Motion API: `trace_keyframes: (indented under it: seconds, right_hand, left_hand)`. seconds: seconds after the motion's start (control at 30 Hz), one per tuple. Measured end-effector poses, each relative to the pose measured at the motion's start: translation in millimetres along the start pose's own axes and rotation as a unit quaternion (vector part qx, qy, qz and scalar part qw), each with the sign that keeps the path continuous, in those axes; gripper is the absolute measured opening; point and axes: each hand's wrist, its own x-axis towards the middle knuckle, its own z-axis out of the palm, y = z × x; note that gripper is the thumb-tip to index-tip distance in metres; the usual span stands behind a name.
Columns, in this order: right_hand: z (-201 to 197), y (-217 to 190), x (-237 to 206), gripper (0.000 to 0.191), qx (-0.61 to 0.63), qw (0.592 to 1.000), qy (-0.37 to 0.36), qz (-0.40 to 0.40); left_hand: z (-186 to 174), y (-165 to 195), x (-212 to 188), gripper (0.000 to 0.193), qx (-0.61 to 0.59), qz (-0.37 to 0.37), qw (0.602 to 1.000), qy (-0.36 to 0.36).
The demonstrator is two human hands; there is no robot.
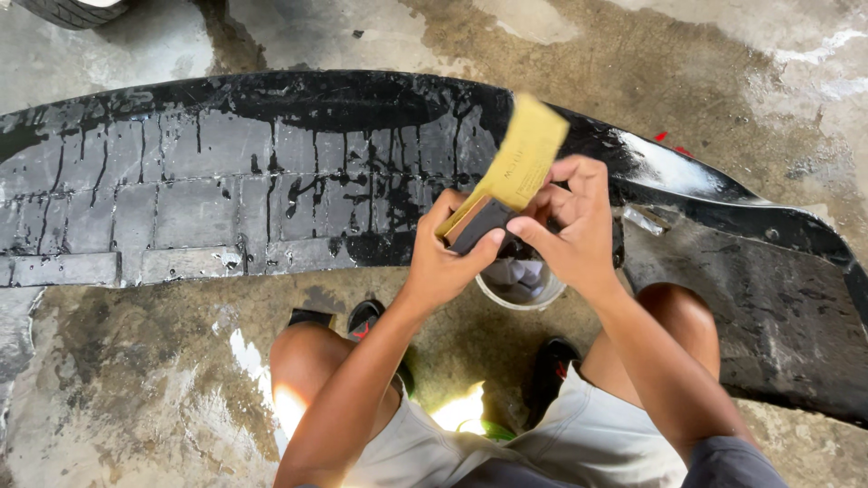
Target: The person prepares sandpaper by tearing a sheet and wrapping it around a sanding block. They then sand a black car bumper with the block, moving it back and forth across the surface.
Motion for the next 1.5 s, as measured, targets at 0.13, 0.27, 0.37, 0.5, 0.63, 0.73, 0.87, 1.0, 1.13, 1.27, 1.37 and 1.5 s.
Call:
trace_keyframes:
  seconds: [0.13, 0.27, 0.37, 0.5, 0.63, 0.73, 0.87, 1.0, 1.13, 1.27, 1.37, 1.5]
  right_hand:
    - [3.7, -6.0, 0.2, 0.078, 0.019, 0.997, -0.047, 0.059]
    - [17.9, -14.0, 4.8, 0.098, 0.153, 0.987, -0.003, 0.057]
    - [22.1, -19.4, 8.1, 0.112, 0.149, 0.988, 0.022, 0.042]
    - [25.0, -19.0, 8.4, 0.123, 0.137, 0.985, 0.058, 0.083]
    - [21.1, -19.7, 10.5, 0.11, -0.082, 0.988, 0.054, -0.115]
    - [10.6, -29.2, 12.4, 0.1, -0.384, 0.87, 0.073, -0.301]
    - [0.2, -43.1, 11.4, 0.075, -0.509, 0.812, -0.029, -0.284]
    - [1.2, -43.4, 15.1, 0.067, -0.501, 0.818, -0.089, -0.268]
    - [3.1, -41.7, 12.4, 0.06, -0.518, 0.808, -0.098, -0.264]
    - [2.2, -41.6, 7.2, 0.046, -0.554, 0.792, -0.066, -0.248]
    - [2.0, -39.7, 6.3, 0.05, -0.545, 0.805, -0.049, -0.228]
    - [0.3, -37.0, 7.4, 0.048, -0.546, 0.801, -0.019, -0.246]
  left_hand:
    - [0.8, 5.0, -2.2, 0.046, -0.043, 0.015, 0.999, 0.017]
    - [5.8, 7.0, 2.1, 0.052, -0.083, 0.016, 0.996, 0.027]
    - [8.3, 9.2, 4.5, 0.066, -0.237, -0.035, 0.971, 0.016]
    - [6.4, 12.9, 6.1, 0.073, -0.271, -0.062, 0.961, 0.017]
    - [0.2, 12.5, 8.1, 0.071, -0.341, -0.098, 0.935, -0.001]
    - [-10.0, 9.4, 11.8, 0.073, -0.337, -0.108, 0.935, -0.034]
    - [-25.5, 7.2, 12.1, 0.077, -0.216, -0.064, 0.969, -0.104]
    - [-29.4, 6.6, 10.8, 0.073, -0.183, -0.077, 0.973, -0.118]
    - [-27.6, 5.3, 12.3, 0.066, -0.185, -0.105, 0.971, -0.107]
    - [-25.1, 3.4, 12.4, 0.064, -0.163, -0.103, 0.976, -0.102]
    - [-21.9, 1.4, 11.2, 0.074, -0.205, -0.097, 0.97, -0.086]
    - [-17.8, -3.3, 10.5, 0.076, -0.211, -0.081, 0.97, -0.088]
